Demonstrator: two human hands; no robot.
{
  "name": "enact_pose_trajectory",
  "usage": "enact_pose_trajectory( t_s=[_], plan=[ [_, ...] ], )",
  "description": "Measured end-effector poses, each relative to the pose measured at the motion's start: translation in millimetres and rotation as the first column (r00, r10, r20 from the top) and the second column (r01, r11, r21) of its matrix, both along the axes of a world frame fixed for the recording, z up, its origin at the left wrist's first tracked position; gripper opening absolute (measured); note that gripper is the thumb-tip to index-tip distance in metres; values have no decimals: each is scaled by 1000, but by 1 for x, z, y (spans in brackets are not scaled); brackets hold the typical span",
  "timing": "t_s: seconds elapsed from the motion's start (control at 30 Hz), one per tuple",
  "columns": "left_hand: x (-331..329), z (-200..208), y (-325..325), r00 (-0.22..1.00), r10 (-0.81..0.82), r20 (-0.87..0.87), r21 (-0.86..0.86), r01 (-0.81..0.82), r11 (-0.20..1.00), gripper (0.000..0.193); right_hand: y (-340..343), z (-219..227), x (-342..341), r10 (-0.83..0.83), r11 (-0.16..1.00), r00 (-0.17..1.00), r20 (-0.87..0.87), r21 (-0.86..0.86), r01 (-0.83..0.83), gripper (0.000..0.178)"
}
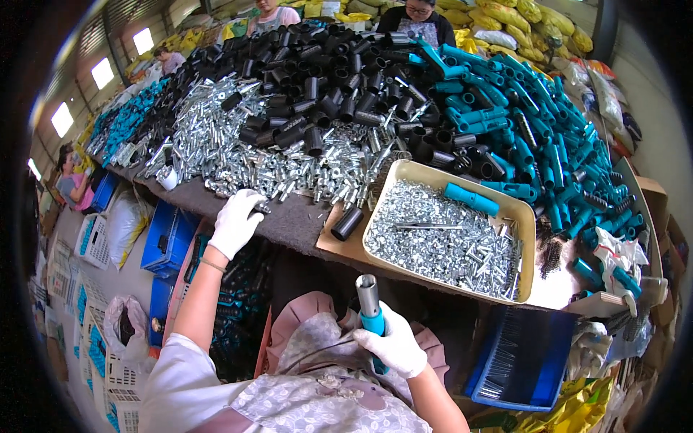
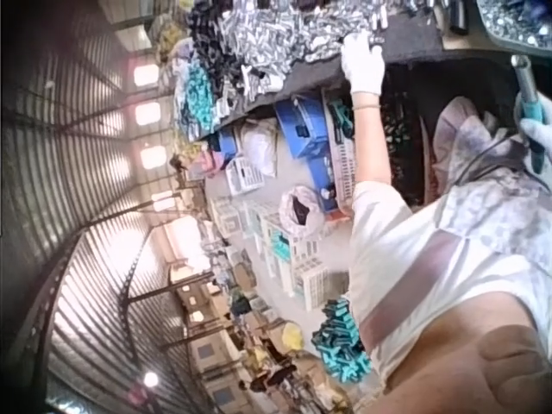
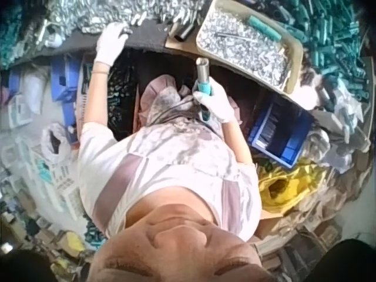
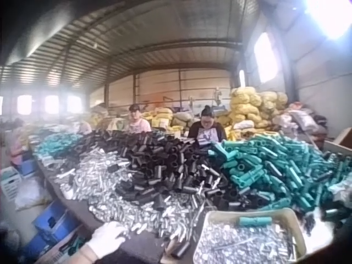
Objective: Assembling metal pins and shafts into plastic grips at a manufacturing workbench.
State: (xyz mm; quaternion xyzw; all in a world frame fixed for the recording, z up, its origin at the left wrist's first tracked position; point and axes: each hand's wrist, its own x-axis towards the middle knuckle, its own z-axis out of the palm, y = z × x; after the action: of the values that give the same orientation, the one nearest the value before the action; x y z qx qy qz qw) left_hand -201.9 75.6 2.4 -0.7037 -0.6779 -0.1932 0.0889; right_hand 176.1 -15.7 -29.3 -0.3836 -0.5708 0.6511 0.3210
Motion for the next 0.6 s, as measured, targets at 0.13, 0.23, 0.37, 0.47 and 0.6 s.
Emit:
enact_pose_trajectory(
  t_s=[0.13,0.23,0.37,0.47,0.6],
  plan=[
    [0,7,8,998,-15,-56,-34,13,999,21,-7,6,-6,75,995,991,-113,-52,-82,58],
    [12,21,0,992,43,118,-205,-18,979,25,-6,17,-11,97,994,995,5,55,-97,62],
    [76,17,-39,418,97,903,-235,292,927,28,-4,0,-6,2,987,998,67,163,-13,59],
    [118,11,-85,14,-5,1000,-1,399,917,32,-10,-2,-15,-92,899,976,195,439,-3,56],
    [149,5,-103,23,12,1000,-20,392,920,22,-14,3,-10,-184,840,936,299,543,-8,54]
  ],
)
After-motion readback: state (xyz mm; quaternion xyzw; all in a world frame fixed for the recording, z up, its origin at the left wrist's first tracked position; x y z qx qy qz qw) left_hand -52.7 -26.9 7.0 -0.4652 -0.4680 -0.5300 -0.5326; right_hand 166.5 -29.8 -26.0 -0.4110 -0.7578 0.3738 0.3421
